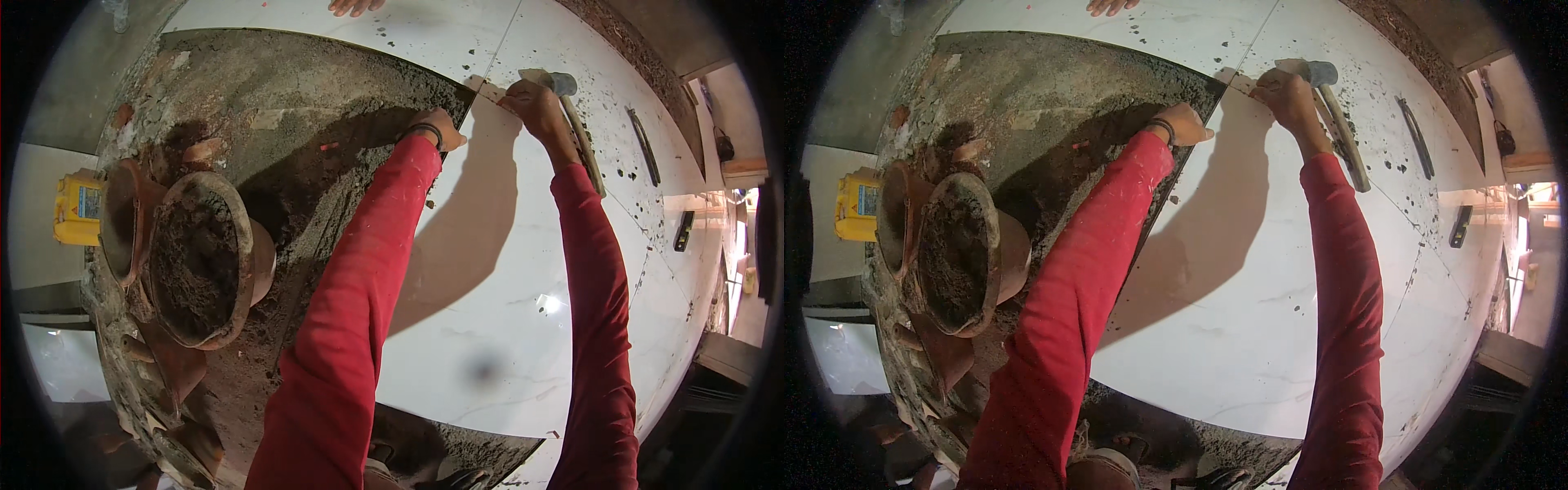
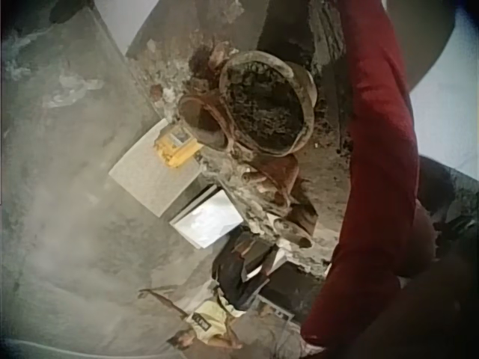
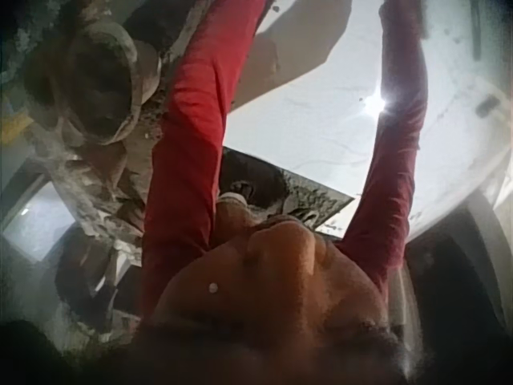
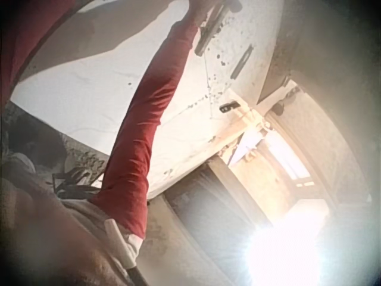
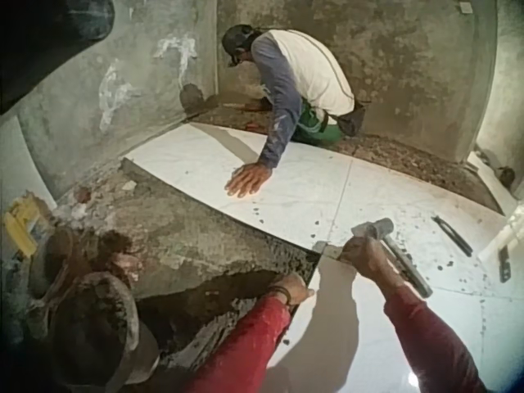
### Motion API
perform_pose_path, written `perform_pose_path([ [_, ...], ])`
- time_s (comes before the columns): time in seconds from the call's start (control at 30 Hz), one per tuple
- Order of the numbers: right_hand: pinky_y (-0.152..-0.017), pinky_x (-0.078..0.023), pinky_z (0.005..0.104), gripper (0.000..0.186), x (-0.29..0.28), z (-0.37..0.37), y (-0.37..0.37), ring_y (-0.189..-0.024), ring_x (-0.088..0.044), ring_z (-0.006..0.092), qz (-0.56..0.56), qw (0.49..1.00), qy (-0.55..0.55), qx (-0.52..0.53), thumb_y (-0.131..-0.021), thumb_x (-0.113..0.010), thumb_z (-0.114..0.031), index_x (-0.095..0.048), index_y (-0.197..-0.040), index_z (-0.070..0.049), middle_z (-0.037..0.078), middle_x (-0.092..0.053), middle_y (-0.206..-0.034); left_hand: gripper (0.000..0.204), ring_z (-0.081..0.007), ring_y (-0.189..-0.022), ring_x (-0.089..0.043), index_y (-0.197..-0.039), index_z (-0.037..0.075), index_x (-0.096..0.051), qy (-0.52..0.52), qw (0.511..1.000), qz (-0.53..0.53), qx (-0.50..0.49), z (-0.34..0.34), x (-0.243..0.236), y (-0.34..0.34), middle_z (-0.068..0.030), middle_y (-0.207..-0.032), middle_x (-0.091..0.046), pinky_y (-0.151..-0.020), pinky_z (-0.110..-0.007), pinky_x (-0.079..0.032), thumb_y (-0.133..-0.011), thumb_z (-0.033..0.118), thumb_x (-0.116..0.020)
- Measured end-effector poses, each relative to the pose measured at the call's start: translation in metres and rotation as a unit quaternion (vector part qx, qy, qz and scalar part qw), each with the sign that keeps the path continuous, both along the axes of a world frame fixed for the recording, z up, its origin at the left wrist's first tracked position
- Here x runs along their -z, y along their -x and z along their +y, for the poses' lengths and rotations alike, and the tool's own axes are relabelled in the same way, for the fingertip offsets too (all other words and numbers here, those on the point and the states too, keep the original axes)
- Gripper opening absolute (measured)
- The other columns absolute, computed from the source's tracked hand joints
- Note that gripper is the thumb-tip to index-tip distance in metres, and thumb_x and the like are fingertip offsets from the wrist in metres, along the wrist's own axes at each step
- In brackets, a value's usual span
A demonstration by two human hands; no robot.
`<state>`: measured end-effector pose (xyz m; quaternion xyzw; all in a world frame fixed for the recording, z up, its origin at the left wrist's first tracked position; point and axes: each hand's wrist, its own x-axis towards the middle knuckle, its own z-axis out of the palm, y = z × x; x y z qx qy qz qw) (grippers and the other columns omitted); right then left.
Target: The person is tiling a floor by positioning large white tiles over mortar, tapping them into place using a rubber mallet, and wiping the tile surfaces clean with a cloth.
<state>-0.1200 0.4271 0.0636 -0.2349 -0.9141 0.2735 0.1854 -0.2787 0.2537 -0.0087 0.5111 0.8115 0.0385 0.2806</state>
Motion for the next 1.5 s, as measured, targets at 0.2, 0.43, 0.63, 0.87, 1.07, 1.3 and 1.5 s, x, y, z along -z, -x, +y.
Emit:
perform_pose_path([
  [0.2,-0.077,-0.057,0.0397,0.028,-0.005,0.009,-0.007,-0.083,-0.074,0.0315,-0.030,0.999,-0.027,-0.032,-0.083,-0.073,-0.024,-0.077,-0.099,-0.002,0.019,-0.075,-0.094,0.059,-0.0366,-0.098,-0.070,-0.096,0.002,-0.076,0.036,0.999,-0.032,-0.013,0.004,-0.022,-0.015,-0.0214,-0.103,-0.073,-0.093,-0.044,-0.053,-0.093,0.056,-0.054],
  [0.43,-0.074,-0.057,0.0474,0.023,0.000,0.004,0.005,-0.079,-0.071,0.0397,-0.082,0.990,-0.098,-0.056,-0.084,-0.069,-0.022,-0.077,-0.090,0.000,0.022,-0.072,-0.083,0.056,-0.0352,-0.098,-0.070,-0.099,0.002,-0.076,0.007,0.994,-0.072,-0.078,-0.003,-0.027,-0.015,-0.0204,-0.104,-0.074,-0.093,-0.042,-0.053,-0.088,0.055,-0.061],
  [0.63,-0.075,-0.056,0.0500,0.022,-0.002,0.005,0.010,-0.080,-0.069,0.0441,-0.130,0.978,-0.137,-0.083,-0.085,-0.068,-0.020,-0.074,-0.084,0.001,0.024,-0.070,-0.083,0.058,-0.0354,-0.112,-0.067,-0.107,0.004,-0.077,0.004,0.992,-0.078,-0.101,-0.006,-0.034,-0.015,-0.0205,-0.116,-0.072,-0.100,-0.041,-0.051,-0.085,0.057,-0.068],
  [0.87,-0.074,-0.057,0.0508,0.023,0.014,0.015,0.014,-0.082,-0.070,0.0446,-0.108,0.984,-0.135,-0.051,-0.085,-0.069,-0.022,-0.073,-0.091,0.000,0.025,-0.071,-0.086,0.072,-0.0370,-0.123,-0.062,-0.116,-0.002,-0.072,-0.006,0.984,-0.068,-0.164,-0.006,-0.036,-0.020,-0.0231,-0.127,-0.068,-0.106,-0.040,-0.048,-0.082,0.060,-0.072],
  [1.07,-0.077,-0.057,0.0508,0.022,0.004,0.007,0.020,-0.084,-0.071,0.0435,-0.155,0.971,-0.180,0.004,-0.082,-0.073,-0.022,-0.074,-0.092,-0.003,0.025,-0.072,-0.088,0.073,-0.0389,-0.122,-0.063,-0.117,-0.006,-0.070,0.011,0.988,-0.078,-0.134,-0.008,-0.047,-0.022,-0.0283,-0.126,-0.066,-0.103,-0.042,-0.050,-0.083,0.058,-0.072],
  [1.3,-0.075,-0.057,0.0506,0.023,0.008,0.007,0.012,-0.086,-0.071,0.0438,-0.175,0.971,-0.162,-0.003,-0.084,-0.072,-0.026,-0.073,-0.087,-0.003,0.025,-0.072,-0.089,0.060,-0.0381,-0.115,-0.066,-0.107,0.000,-0.076,-0.018,0.985,-0.073,-0.158,-0.007,-0.039,-0.025,-0.0254,-0.121,-0.069,-0.098,-0.042,-0.052,-0.084,0.056,-0.071],
  [1.5,-0.076,-0.057,0.0498,0.023,0.011,0.016,0.007,-0.085,-0.072,0.0418,-0.150,0.979,-0.135,-0.010,-0.083,-0.074,-0.026,-0.075,-0.092,-0.004,0.023,-0.072,-0.085,0.053,-0.0334,-0.105,-0.068,-0.092,0.003,-0.076,0.008,0.986,-0.102,-0.134,0.000,-0.044,-0.025,-0.0221,-0.107,-0.073,-0.095,-0.041,-0.051,-0.083,0.055,-0.074],
])
